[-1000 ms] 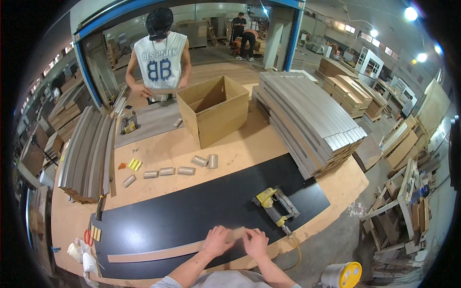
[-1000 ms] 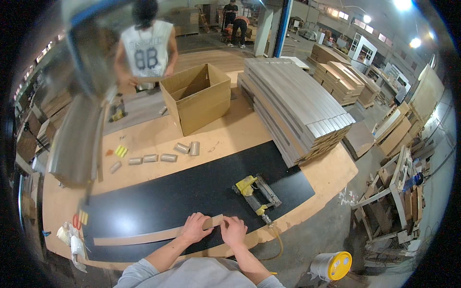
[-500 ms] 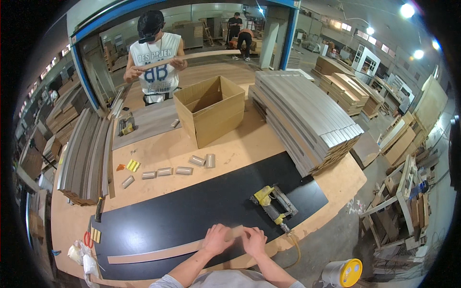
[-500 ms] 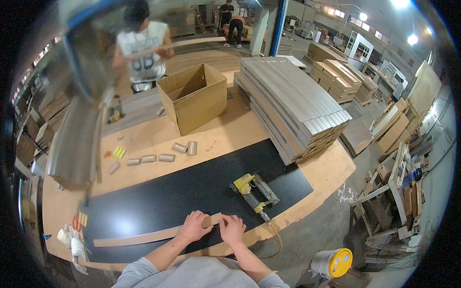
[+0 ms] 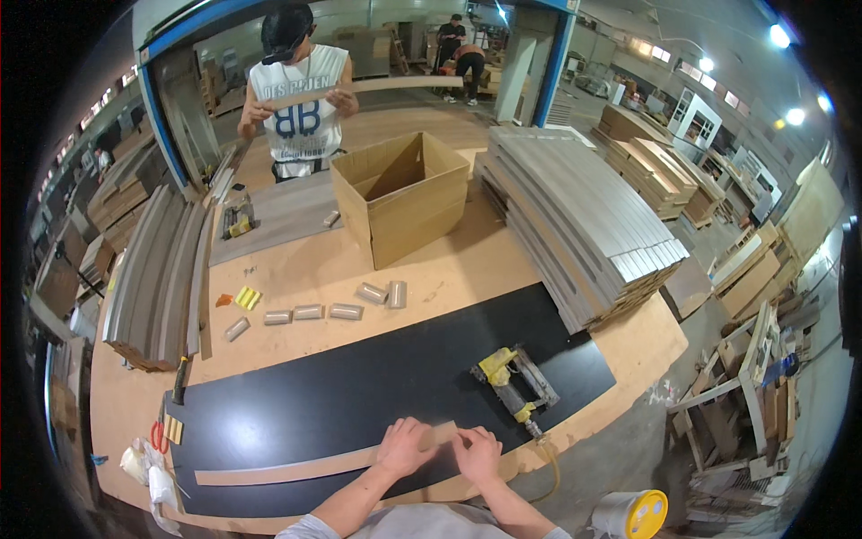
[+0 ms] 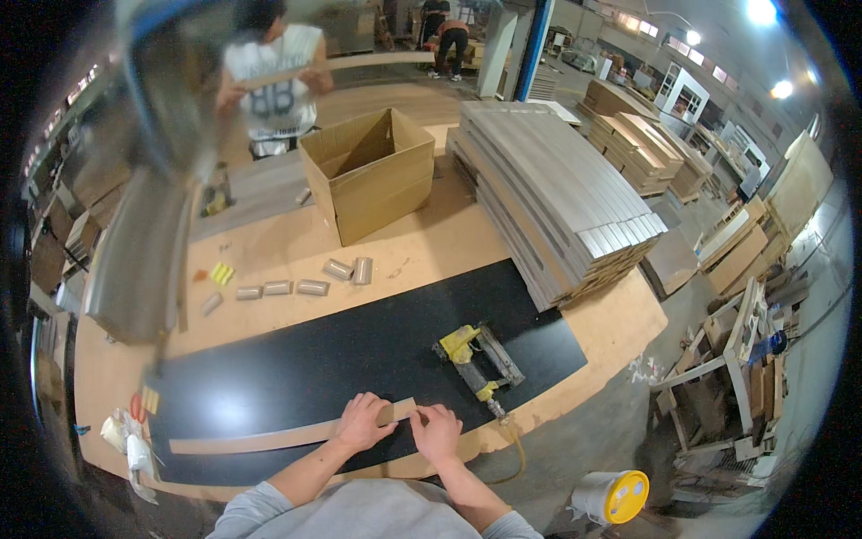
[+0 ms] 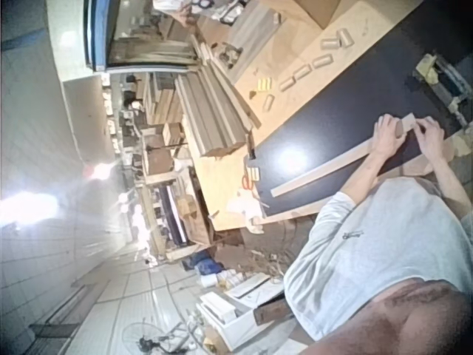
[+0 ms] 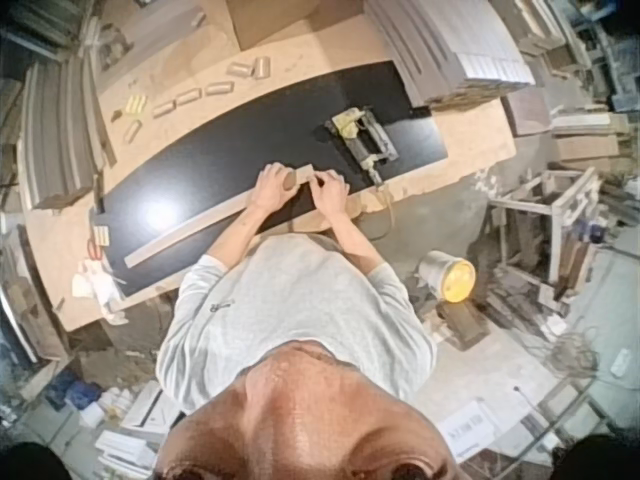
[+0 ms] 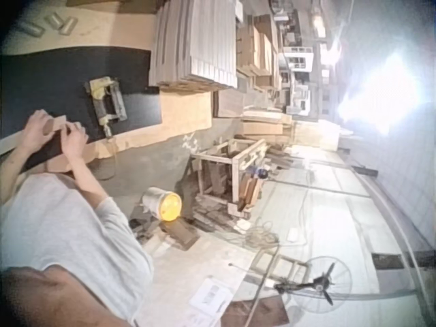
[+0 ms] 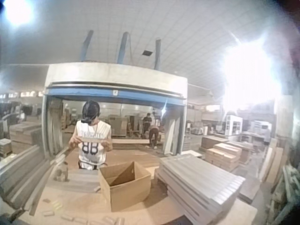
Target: Assembling wooden components using a pneumatic nail gun in a workshop environment.
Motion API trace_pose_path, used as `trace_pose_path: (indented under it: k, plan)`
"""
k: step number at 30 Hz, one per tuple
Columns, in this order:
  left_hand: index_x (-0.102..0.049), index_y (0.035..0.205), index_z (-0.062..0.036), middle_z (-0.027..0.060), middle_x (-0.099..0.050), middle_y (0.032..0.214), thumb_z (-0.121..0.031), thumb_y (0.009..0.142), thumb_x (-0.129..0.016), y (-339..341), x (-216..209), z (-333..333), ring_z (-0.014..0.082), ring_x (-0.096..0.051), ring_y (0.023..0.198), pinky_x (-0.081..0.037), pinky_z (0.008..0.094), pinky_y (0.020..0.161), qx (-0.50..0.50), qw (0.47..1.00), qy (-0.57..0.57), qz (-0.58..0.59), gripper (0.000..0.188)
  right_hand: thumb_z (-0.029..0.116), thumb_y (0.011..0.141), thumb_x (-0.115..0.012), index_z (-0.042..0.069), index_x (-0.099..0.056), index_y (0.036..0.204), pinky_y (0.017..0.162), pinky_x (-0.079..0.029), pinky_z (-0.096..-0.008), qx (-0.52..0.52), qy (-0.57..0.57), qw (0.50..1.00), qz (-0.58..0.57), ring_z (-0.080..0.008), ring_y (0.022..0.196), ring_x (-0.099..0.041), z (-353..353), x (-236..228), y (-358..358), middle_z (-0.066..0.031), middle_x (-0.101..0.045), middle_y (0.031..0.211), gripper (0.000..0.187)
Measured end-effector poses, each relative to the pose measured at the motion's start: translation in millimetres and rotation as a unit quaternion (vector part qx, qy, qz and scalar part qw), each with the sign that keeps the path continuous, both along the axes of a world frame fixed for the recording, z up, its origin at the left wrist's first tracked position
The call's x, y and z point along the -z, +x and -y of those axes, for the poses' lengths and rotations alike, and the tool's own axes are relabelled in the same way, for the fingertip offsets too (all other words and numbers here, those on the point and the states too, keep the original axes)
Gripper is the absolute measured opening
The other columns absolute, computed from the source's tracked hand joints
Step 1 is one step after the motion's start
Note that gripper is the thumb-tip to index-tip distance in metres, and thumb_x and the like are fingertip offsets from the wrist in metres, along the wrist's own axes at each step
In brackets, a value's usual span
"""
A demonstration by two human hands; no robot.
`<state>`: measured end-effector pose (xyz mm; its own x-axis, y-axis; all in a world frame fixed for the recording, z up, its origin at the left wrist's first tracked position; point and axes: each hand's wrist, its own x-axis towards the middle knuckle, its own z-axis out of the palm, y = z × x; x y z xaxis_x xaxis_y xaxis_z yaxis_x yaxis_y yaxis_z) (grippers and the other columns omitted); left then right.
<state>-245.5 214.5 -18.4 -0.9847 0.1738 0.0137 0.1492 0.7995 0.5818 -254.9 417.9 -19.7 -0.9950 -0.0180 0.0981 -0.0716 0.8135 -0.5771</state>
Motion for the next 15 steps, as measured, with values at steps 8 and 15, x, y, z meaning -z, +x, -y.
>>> trace_pose_path:
  k: [8, 15]
  plan:
    - [-0.073, 0.123, -0.0090, 0.0104, -0.064, 0.117, -0.038, 0.089, -0.083, 1, -2, 4, 0.0316, -0.059, 0.116, -0.049, 0.0441, 0.102, 0.012, 1.000, 0.001, 0.015, 0.045, 0.024, 0.087, -0.084, 0.013, -0.074, 0.125, 0.099, -0.052, -0.0474, 0.052, -0.012, 0.998, -0.043, -0.0366, 0.120, -0.061, -47, -21, -89, -0.0114, -0.065, 0.125, 0.041]
    - [-0.072, 0.126, -0.0095, 0.0098, -0.063, 0.123, -0.041, 0.091, -0.081, 3, -3, 3, 0.0309, -0.058, 0.119, -0.048, 0.0434, 0.105, 0.010, 0.999, 0.006, 0.037, 0.048, 0.017, 0.082, -0.088, 0.023, -0.038, 0.163, 0.108, -0.052, -0.0511, 0.019, 0.076, 0.996, 0.041, -0.0438, 0.127, -0.059, -47, -20, -130, -0.0216, -0.048, 0.144, 0.095]
